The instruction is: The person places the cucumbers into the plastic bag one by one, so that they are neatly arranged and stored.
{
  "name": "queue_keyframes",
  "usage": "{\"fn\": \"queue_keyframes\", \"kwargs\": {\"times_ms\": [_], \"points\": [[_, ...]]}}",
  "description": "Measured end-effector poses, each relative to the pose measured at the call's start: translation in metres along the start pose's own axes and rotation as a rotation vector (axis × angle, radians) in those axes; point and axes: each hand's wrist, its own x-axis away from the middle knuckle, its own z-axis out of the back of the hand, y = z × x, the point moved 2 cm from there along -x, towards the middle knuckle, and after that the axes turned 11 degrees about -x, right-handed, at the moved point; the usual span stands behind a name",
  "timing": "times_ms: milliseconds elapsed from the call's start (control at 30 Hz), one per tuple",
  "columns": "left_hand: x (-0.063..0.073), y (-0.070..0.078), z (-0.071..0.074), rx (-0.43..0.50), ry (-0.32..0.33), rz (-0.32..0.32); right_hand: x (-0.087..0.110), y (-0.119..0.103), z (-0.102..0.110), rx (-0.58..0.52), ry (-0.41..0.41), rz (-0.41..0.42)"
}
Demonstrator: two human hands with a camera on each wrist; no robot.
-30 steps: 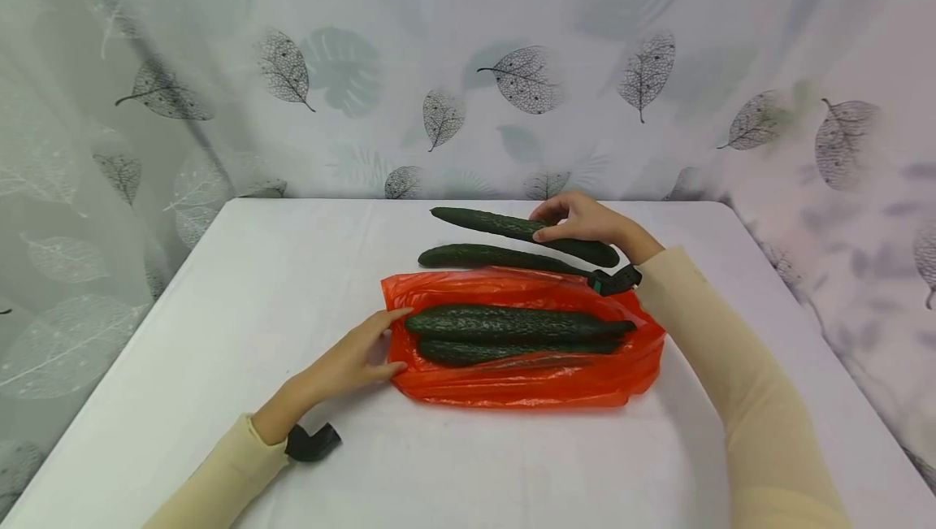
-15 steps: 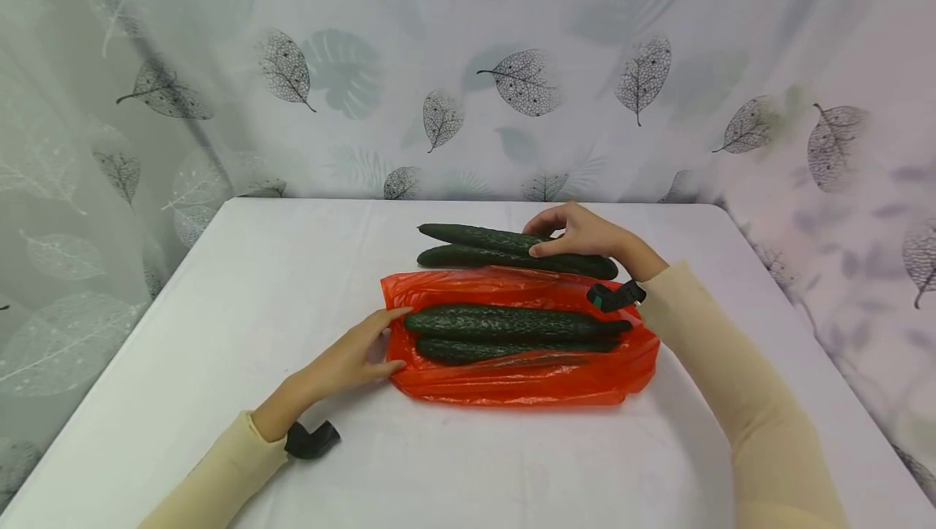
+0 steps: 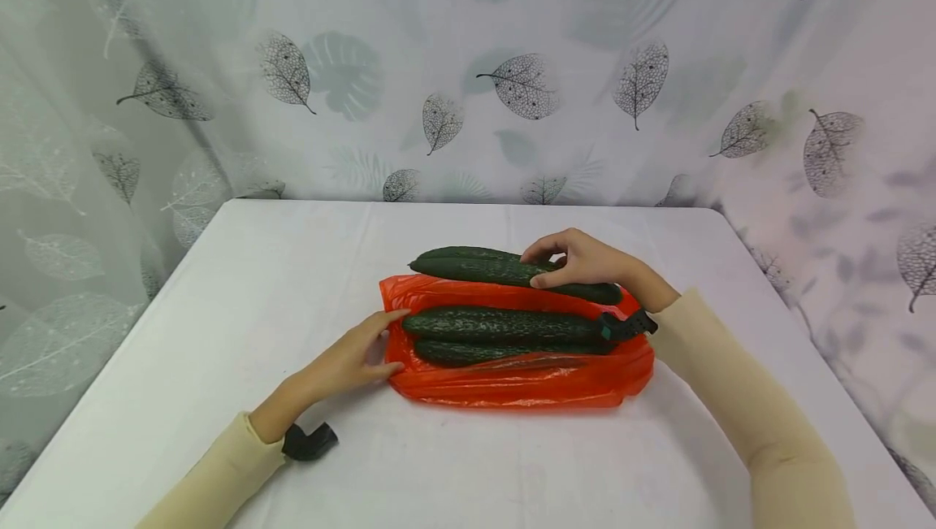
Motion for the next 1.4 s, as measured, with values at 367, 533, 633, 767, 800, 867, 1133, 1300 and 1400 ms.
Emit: {"fn": "queue_keyframes", "kwargs": {"times_ms": [367, 533, 633, 767, 800, 867, 1133, 1300, 1400], "points": [[0.000, 0.000, 0.000, 0.005, 0.007, 0.007, 0.010, 0.006, -0.018, -0.010, -0.074, 0.013], [-0.001, -0.001, -0.001, 0.017, 0.004, 0.009, 0.011, 0.015, -0.023, 0.016, -0.089, 0.015], [-0.001, -0.001, -0.001, 0.019, 0.004, 0.007, 0.011, 0.018, -0.025, 0.036, -0.086, 0.019], [-0.001, -0.001, -0.001, 0.018, 0.003, 0.007, 0.009, 0.021, -0.025, 0.057, -0.082, 0.017], [-0.001, -0.002, -0.001, 0.018, 0.003, 0.007, 0.008, 0.022, -0.025, 0.062, -0.083, 0.015], [-0.001, -0.002, -0.001, 0.019, 0.003, 0.009, 0.007, 0.023, -0.025, 0.069, -0.092, 0.013], [-0.001, -0.002, 0.000, 0.021, 0.007, 0.004, 0.005, 0.024, -0.024, 0.079, -0.124, -0.007], [-0.001, -0.001, 0.000, 0.026, 0.004, 0.005, 0.006, 0.021, -0.024, 0.075, -0.120, -0.019], [-0.001, -0.001, 0.001, 0.025, 0.003, 0.002, 0.008, 0.020, -0.024, 0.062, -0.112, -0.037]]}}
